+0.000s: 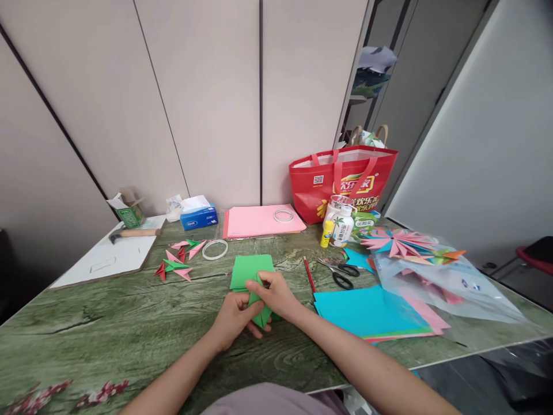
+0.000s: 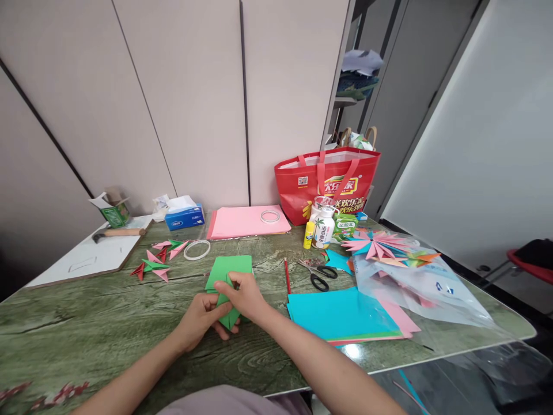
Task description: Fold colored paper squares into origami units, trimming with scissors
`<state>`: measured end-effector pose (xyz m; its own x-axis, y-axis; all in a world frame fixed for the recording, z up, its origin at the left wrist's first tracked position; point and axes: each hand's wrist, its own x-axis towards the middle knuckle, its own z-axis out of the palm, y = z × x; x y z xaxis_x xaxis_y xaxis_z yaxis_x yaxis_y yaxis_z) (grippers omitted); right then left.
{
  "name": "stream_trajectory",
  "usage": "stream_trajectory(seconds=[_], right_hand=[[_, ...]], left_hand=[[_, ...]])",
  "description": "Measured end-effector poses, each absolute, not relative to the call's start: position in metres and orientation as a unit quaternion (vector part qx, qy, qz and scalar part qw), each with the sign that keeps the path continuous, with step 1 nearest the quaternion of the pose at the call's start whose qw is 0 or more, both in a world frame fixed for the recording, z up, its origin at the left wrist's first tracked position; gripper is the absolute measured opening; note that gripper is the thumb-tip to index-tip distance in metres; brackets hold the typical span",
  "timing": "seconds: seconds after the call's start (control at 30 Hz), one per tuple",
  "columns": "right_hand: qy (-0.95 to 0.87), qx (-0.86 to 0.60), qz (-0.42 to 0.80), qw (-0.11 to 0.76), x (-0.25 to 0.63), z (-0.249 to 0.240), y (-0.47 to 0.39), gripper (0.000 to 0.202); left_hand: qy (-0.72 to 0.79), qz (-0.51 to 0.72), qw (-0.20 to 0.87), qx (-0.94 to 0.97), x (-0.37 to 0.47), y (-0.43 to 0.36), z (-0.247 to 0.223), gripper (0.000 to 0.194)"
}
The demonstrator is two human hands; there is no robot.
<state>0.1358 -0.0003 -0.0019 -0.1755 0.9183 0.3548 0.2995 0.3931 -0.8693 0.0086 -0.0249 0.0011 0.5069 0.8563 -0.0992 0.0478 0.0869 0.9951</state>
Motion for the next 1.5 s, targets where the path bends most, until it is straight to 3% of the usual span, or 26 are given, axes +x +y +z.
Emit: stream_trajectory(seconds=[0.4, 0.67, 0.9, 1.33, 1.5], right_hand=[[-0.666, -0.497, 0.26, 0.492, 0.134, -0.01, -0.001, 0.048], [-0.708, -0.493, 0.193, 0.468, 0.137, -0.006, -0.001, 0.041], [-0.732, -0.499, 0.144, 0.44, 0.138, -0.004, -0.008, 0.034], [-0.727, -0.489, 0.181, 0.448, 0.137, -0.007, -0.004, 0.036], [-0.68, -0.455, 0.327, 0.473, 0.138, -0.007, -0.003, 0.033]], left_hand=[[0.371, 0.291, 0.63, 0.617, 0.013, -0.03, 0.007, 0.031], [0.403, 0.375, 0.615, 0.565, 0.008, -0.025, 0.004, 0.029], [0.364, 0.351, 0.652, 0.565, 0.008, -0.027, 0.007, 0.03], [0.389, 0.392, 0.636, 0.539, 0.002, -0.019, 0.004, 0.029], [0.398, 0.402, 0.634, 0.528, 0.002, -0.019, 0.006, 0.032]])
